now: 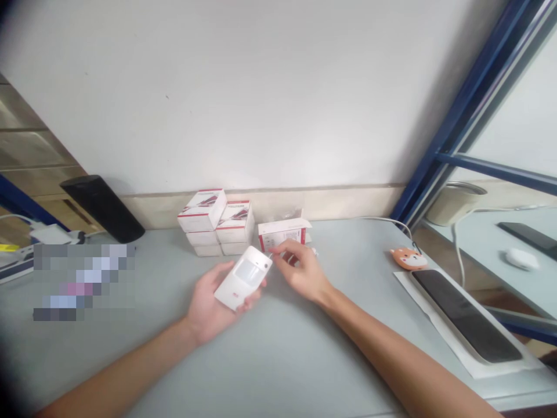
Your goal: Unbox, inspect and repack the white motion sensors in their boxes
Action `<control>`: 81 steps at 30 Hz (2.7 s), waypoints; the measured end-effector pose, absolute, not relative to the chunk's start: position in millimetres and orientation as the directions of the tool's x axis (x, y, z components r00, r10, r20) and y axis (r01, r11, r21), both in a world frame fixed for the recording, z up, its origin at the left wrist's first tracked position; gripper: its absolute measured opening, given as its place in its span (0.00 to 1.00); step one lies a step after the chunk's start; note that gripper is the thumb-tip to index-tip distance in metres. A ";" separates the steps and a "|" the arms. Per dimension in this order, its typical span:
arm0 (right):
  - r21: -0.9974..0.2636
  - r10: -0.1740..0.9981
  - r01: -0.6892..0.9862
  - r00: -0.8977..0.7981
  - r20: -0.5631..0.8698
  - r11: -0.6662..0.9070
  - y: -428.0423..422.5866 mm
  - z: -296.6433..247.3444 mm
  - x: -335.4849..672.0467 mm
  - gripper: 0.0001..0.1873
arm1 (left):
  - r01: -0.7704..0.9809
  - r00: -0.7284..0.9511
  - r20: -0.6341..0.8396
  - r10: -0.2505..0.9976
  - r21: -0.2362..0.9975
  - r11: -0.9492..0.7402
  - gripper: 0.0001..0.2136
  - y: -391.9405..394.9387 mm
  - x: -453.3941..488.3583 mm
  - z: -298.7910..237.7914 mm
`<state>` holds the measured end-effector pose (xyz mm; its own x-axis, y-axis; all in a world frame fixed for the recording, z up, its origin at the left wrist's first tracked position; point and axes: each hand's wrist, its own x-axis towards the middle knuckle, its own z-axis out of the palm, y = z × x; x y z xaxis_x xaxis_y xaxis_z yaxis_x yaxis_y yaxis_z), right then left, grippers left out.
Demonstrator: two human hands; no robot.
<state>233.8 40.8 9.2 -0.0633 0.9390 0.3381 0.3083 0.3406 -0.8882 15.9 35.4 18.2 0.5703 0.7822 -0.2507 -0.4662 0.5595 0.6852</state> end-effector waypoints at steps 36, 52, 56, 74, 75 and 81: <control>-0.973 0.959 -0.100 0.218 0.181 0.207 64.6 42.3 253.5 0.19 | -0.376 0.563 -0.118 0.818 0.845 0.381 0.16 39.3 16.2 15.0; -0.982 0.925 -0.046 0.348 0.156 0.183 51.9 31.7 224.3 0.21 | -0.466 0.600 -0.137 0.788 0.741 0.483 0.18 38.1 15.2 23.0; -0.970 0.897 0.054 0.372 0.238 0.235 52.0 29.0 224.8 0.21 | -0.449 0.638 -0.123 0.760 0.743 0.497 0.19 37.3 15.4 21.2; -0.971 0.948 0.023 0.214 0.236 0.237 43.6 21.5 211.1 0.17 | -0.478 0.566 -0.179 0.805 0.724 0.497 0.20 38.5 16.9 22.4; -0.972 0.956 0.015 0.180 0.232 0.233 43.5 20.4 209.4 0.17 | -0.478 0.565 -0.180 0.805 0.724 0.497 0.20 38.9 16.6 21.8; -0.981 0.985 -0.094 -0.015 0.170 0.168 39.8 18.6 201.8 0.18 | -0.489 0.544 -0.186 0.818 0.722 0.489 0.19 41.1 15.3 22.1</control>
<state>201.8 39.8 18.6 -0.0146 0.9854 0.1699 -0.0937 0.1678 -0.9814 15.3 41.1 22.1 0.5442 0.8181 -0.1857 -0.4891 0.4892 0.7221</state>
